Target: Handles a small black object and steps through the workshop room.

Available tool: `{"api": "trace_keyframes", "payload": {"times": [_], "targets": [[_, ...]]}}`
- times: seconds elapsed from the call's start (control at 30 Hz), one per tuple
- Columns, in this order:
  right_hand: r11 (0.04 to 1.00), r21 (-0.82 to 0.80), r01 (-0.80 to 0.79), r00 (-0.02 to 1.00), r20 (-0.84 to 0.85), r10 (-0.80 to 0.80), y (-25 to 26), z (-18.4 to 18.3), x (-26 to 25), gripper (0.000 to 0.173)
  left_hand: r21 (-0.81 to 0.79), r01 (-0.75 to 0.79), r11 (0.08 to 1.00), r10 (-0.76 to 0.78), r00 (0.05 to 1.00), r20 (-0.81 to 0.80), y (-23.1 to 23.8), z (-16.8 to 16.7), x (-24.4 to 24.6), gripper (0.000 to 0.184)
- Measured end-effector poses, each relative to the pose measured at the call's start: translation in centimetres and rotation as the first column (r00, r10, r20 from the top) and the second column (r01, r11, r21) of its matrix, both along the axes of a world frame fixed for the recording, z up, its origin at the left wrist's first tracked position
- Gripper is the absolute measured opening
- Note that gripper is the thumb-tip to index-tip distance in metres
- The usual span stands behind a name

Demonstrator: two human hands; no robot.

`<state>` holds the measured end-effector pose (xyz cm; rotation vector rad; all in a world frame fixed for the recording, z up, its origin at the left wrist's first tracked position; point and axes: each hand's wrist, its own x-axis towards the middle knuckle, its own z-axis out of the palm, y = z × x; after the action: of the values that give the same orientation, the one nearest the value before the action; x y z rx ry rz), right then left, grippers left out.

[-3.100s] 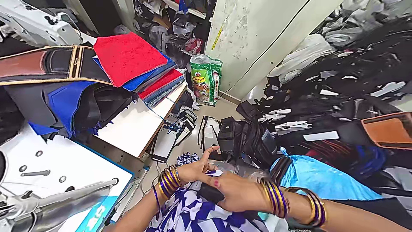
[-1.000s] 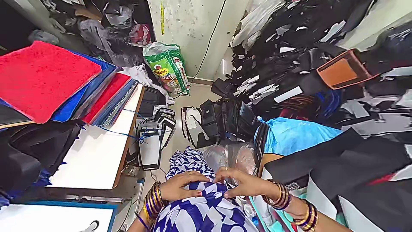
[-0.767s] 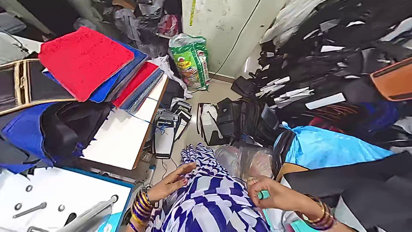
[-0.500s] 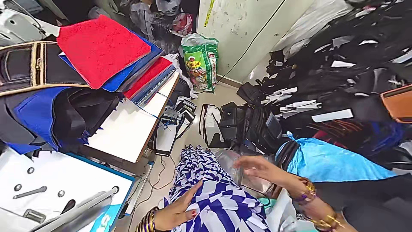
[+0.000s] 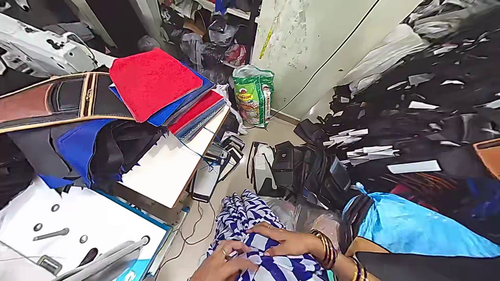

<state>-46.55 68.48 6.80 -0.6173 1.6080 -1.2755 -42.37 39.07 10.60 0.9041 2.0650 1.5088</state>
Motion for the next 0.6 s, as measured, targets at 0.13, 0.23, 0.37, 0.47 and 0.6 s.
{"api": "trace_keyframes", "payload": {"times": [0.13, 0.23, 0.37, 0.47, 0.6], "targets": [[0.998, -0.016, 0.053, 0.998, 0.020, -0.053, 2.0, -0.3, -1.2, 0.065, 0.208, 0.225, 0.952, -0.246, 0.966, 0.083, 1.5, -0.5, -3.3, 0.028], [0.994, -0.021, 0.103, 0.995, 0.010, -0.102, 4.0, -0.2, -2.4, 0.064, 0.173, 0.332, 0.927, -0.359, 0.919, 0.161, 1.1, -0.4, -7.4, 0.020], [0.983, 0.088, 0.159, 0.987, -0.025, -0.157, 7.0, 0.8, -4.5, 0.070, 0.112, 0.293, 0.950, -0.310, 0.930, 0.196, 3.3, -0.4, -14.8, 0.030], [0.968, 0.167, 0.187, 0.982, -0.064, -0.178, 9.3, 1.7, -6.3, 0.071, 0.085, 0.103, 0.991, -0.118, 0.973, 0.197, 11.1, -2.4, -19.6, 0.046], [0.949, 0.185, 0.254, 0.964, -0.133, -0.232, 12.3, 2.1, -7.3, 0.066, 0.228, 0.232, 0.946, -0.311, 0.851, 0.424, 22.4, -5.4, -21.4, 0.070]]}}
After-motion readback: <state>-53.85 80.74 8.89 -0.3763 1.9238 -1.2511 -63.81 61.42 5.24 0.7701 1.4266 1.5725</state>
